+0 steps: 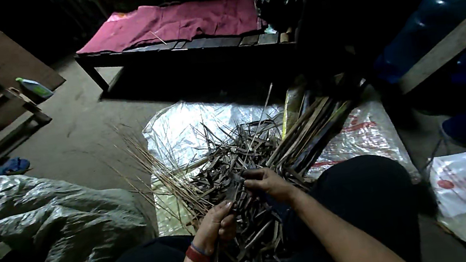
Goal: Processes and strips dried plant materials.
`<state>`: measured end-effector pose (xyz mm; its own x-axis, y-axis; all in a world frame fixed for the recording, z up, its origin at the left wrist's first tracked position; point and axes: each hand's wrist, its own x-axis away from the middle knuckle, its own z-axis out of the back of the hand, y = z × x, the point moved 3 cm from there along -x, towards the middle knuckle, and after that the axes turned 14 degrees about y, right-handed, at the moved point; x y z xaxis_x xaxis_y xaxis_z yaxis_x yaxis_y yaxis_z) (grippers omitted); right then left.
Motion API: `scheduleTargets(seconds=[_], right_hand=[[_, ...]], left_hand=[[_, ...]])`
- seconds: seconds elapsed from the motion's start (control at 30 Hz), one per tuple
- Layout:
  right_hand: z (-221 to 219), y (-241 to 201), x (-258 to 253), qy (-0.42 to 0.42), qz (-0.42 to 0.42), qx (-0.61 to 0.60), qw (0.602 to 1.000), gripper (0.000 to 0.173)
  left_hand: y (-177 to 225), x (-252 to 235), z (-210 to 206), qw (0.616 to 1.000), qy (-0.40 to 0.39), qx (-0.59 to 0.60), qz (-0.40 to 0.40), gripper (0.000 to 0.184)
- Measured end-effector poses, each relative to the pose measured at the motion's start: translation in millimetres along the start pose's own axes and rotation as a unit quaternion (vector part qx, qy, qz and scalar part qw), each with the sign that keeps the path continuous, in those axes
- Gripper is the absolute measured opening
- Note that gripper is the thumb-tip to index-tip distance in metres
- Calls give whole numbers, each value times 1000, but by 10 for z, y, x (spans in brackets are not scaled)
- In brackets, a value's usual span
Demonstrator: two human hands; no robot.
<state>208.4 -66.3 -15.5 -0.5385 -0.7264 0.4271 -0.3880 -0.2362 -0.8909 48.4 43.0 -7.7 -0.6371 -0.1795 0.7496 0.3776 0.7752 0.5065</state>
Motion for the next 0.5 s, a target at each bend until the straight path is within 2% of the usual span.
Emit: scheduleTargets(seconds=[0.1, 0.2, 0.3, 0.5], right_hand=[[46, -33, -20, 11, 0, 9, 1000, 30], [146, -138, -67, 83, 4, 14, 996, 35], [393, -220, -227, 159, 0, -7, 987, 34], [925, -360, -587, 236, -25, -55, 970, 30]], left_hand=[[-9, -3, -12, 1000, 9, -5, -9, 29], [-13, 43, -32, 998, 28, -46, -15, 27], [-74, 92, -16, 998, 29, -62, -4, 26], [-168, 146, 109, 998, 15, -53, -7, 27]])
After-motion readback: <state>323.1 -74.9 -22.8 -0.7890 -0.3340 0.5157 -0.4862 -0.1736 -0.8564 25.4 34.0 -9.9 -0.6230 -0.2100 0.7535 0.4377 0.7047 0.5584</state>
